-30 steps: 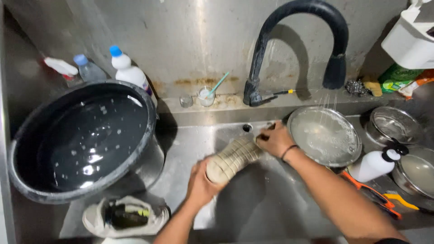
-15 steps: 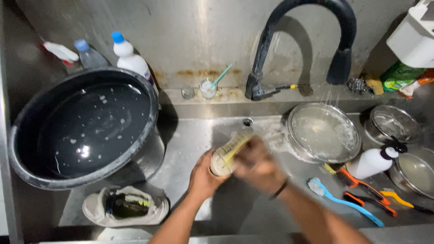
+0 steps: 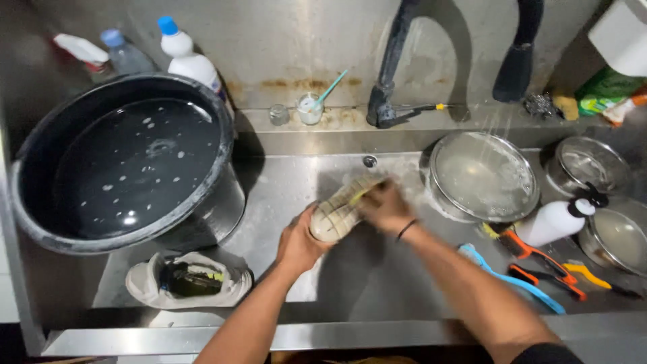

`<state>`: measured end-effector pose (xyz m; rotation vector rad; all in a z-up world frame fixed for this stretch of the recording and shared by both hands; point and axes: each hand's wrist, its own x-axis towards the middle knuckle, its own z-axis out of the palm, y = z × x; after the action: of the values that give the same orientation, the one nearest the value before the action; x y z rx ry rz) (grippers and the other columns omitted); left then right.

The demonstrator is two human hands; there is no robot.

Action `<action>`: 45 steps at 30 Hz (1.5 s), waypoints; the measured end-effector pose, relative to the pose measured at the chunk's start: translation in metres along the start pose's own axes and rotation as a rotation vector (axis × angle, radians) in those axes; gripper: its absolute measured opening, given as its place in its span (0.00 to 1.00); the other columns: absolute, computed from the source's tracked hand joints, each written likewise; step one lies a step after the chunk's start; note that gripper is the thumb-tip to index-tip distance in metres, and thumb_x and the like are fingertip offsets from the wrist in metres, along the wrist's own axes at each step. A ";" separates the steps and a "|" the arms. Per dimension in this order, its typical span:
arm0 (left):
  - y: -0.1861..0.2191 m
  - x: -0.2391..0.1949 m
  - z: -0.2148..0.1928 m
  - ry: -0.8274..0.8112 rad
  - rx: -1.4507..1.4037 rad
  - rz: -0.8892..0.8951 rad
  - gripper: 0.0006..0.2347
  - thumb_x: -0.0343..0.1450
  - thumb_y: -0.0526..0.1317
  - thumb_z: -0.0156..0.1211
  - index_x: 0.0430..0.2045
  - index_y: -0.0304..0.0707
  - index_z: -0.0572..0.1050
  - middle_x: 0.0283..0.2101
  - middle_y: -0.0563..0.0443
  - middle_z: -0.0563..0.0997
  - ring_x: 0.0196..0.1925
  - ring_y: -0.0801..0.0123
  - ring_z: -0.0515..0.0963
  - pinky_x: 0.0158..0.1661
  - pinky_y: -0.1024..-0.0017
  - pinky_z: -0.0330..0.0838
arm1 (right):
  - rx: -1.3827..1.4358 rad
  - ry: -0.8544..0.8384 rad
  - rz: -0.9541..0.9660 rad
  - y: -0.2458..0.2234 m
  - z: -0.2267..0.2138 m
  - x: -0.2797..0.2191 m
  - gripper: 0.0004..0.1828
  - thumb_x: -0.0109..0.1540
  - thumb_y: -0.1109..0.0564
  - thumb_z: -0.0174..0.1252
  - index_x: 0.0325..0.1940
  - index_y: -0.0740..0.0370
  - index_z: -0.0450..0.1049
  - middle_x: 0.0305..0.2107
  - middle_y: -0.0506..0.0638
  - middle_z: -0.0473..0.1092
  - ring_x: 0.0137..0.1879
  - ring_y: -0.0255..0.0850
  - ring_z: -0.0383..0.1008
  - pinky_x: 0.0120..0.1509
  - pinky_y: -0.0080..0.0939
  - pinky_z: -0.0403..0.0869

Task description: The person scrubs a white sneaker under running water in a stainless steel sink using a yellow sponge and an orange brush. They rinse the shoe and continue scrubbing different areas of the sole and upper.

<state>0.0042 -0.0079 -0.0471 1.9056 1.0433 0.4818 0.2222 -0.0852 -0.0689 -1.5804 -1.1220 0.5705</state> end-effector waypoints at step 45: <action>-0.009 0.012 -0.018 -0.009 0.192 0.213 0.51 0.58 0.46 0.79 0.74 0.43 0.48 0.63 0.37 0.70 0.65 0.45 0.67 0.61 0.56 0.65 | -0.703 -0.085 0.502 -0.035 -0.119 0.023 0.32 0.59 0.30 0.54 0.65 0.38 0.75 0.61 0.49 0.64 0.60 0.46 0.72 0.58 0.47 0.72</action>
<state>-0.0049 0.0138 -0.0463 2.2009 0.9115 0.5069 0.3171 -0.1221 0.0056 -2.5068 -1.0430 0.6033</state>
